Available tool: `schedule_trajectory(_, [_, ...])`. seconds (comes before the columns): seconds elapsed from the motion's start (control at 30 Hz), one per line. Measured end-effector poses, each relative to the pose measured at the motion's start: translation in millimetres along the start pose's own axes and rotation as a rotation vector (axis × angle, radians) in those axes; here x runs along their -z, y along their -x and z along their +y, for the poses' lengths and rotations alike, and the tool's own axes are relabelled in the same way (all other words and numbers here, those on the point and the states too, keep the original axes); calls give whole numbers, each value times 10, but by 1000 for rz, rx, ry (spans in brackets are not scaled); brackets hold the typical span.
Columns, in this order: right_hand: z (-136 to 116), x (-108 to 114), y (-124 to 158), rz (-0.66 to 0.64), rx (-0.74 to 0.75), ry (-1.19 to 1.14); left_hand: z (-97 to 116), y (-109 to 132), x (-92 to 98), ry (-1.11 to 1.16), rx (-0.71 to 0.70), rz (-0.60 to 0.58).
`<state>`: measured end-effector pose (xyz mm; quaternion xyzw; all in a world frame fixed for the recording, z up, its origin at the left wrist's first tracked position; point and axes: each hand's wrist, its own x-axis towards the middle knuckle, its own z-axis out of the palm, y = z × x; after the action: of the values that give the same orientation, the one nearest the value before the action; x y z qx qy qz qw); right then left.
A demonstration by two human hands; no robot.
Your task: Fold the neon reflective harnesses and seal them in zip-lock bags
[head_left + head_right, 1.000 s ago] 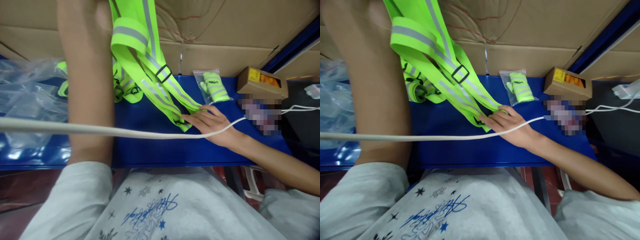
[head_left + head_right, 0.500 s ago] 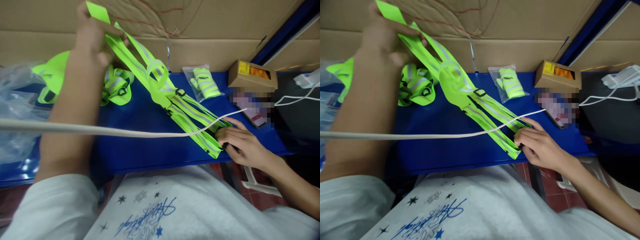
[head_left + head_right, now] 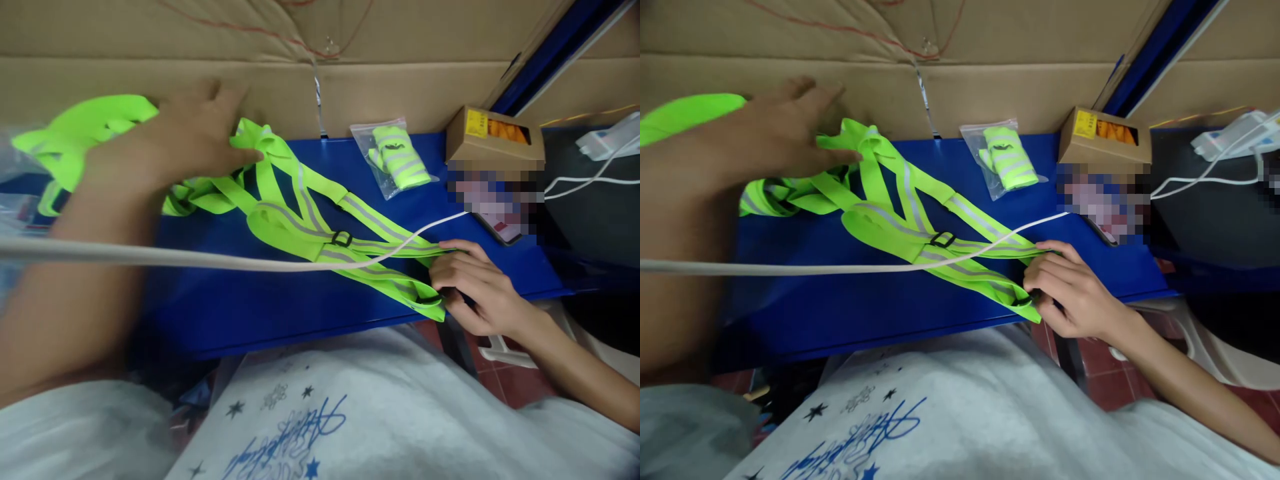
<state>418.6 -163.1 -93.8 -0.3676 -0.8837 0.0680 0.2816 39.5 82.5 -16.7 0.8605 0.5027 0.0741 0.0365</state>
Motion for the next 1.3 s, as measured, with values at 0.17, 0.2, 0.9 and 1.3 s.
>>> schedule_trajectory(0.17, [21, -60, 48, 49, 19, -1, 661, 753, -195, 79, -499, 4])
schedule_trajectory(0.2, [25, -69, 48, 57, 28, -6, 773, 869, -301, 84, -591, -61])
schedule_trajectory(0.9, [-47, -146, -262, -37, 83, 83, 996, 179, -1164, 106, -989, -190])
schedule_trajectory(1.3, [-4, -137, -337, -222, 9, 47, 1128, 233, -1105, 59, -888, -154])
